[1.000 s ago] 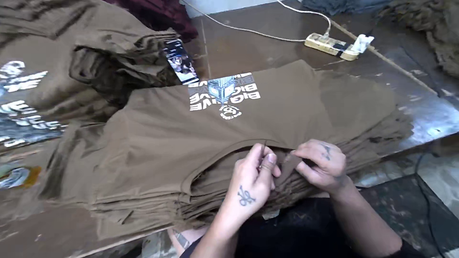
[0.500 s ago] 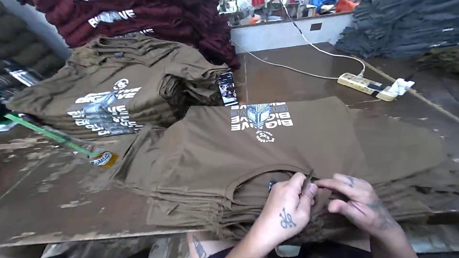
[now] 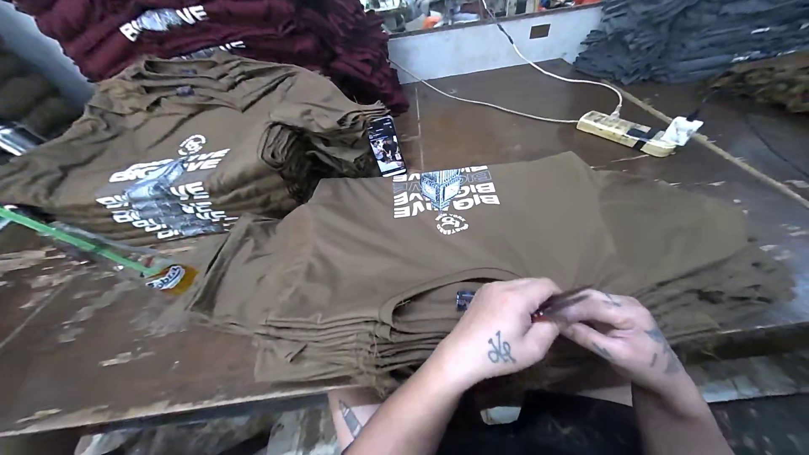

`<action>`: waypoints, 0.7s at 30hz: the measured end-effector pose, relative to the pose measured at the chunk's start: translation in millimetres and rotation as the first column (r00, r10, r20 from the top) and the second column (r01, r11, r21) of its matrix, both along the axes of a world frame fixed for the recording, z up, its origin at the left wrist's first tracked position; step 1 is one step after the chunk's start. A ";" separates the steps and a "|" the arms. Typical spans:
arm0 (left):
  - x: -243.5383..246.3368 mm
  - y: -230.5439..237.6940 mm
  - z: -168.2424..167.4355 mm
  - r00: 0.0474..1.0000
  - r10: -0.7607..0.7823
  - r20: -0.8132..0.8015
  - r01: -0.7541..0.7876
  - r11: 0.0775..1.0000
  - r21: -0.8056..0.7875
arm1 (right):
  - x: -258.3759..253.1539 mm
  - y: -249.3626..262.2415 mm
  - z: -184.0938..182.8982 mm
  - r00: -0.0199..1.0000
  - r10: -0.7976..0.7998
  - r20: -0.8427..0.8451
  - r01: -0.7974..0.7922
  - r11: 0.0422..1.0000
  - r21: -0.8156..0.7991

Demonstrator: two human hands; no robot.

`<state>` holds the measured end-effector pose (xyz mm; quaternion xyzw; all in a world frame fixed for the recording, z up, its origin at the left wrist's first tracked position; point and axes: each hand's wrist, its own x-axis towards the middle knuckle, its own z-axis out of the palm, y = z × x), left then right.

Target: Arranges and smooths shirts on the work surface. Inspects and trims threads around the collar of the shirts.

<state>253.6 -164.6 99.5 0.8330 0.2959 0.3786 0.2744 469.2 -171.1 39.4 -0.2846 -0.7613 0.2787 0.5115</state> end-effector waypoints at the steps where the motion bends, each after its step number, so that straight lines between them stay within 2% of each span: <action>1: -1.0 0.7 0.1 1.000 0.029 0.011 -0.028 0.998 -0.058 | 2.0 0.5 -1.4 1.000 0.013 -0.021 -0.013 1.000 -0.011; 3: -5.1 -0.7 0.0 0.990 0.119 -0.075 -0.131 0.974 -0.186 | 3.2 0.3 -3.1 1.000 -0.010 -0.017 0.009 1.000 -0.007; 5: -10.4 -3.3 -3.8 0.976 0.145 -0.164 -0.180 0.957 -0.225 | 1.2 -0.7 -4.7 0.998 -0.061 0.007 0.061 0.998 0.015; 8: -18.9 -8.0 -6.6 0.961 0.114 -0.251 -0.159 0.973 -0.168 | -0.3 -0.2 -5.6 0.996 -0.091 0.016 0.091 0.995 0.030; 11: -28.3 -7.1 0.6 0.933 0.085 -0.351 -0.126 0.987 -0.095 | -0.7 2.5 -2.1 0.999 -0.049 0.015 0.050 0.999 -0.013; 18: -28.9 12.0 23.1 0.808 0.005 -0.589 0.054 0.995 0.083 | 2.4 2.3 -0.5 1.000 0.006 -0.023 -0.009 0.994 -0.109; 21: -18.0 14.1 37.3 0.752 -0.023 -0.659 0.125 0.986 0.108 | 1.6 2.2 1.1 1.000 0.002 -0.005 -0.003 0.993 -0.118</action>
